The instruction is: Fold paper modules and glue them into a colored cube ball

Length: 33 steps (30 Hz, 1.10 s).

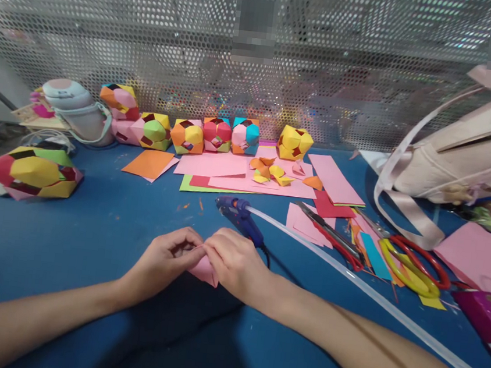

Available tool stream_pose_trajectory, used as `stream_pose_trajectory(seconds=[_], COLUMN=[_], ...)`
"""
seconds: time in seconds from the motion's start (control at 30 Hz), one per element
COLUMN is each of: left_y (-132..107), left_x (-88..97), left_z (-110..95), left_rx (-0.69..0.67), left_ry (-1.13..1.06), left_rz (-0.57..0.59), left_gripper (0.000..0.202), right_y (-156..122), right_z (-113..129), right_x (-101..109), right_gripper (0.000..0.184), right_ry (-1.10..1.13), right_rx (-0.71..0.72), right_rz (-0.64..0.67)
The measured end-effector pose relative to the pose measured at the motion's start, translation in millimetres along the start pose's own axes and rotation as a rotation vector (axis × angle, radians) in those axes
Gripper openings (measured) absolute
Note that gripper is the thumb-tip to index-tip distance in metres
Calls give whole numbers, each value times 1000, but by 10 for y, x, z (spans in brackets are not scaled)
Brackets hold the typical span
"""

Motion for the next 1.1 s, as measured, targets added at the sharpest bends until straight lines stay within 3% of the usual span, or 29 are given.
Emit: stream_pose_trajectory(seconds=[0.07,0.2,0.37,0.53,0.77,1.1], left_y=[7,9,16,22,28,69], left_x=[11,47,2,50,16,44], left_z=[-4,20,29,-33,-38,-21], left_rx=[-43,-72,-47,-77,-2,-12], left_ry=[34,0,-75,-146,-170,-47], left_rz=[-6,-74,-27,-130,-39,-55], left_gripper=[17,17,10,15,15,18], right_y=[-2,-15,-30,-35,-24,-22], right_z=[-12,-83,-84,-139,-99,-129], right_x=[-4,3,-16,-6,-1,-25], right_gripper=[20,13,22,12,24,24], right_ry=[32,50,78,112,133,154], right_rx=[-24,-218,-208,-367,-260,-281], right_rz=[-2,-38,-20,-37,-35,0])
Point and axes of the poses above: each hand's wrist, its own y-axis towards the middle knuckle, its own x-axis out of the back of the hand, z = x × y, the point moved 4 cm from there along y, towards the middle knuckle, and after that the axes turned 6 degrees about y, right-handed, at the moved point
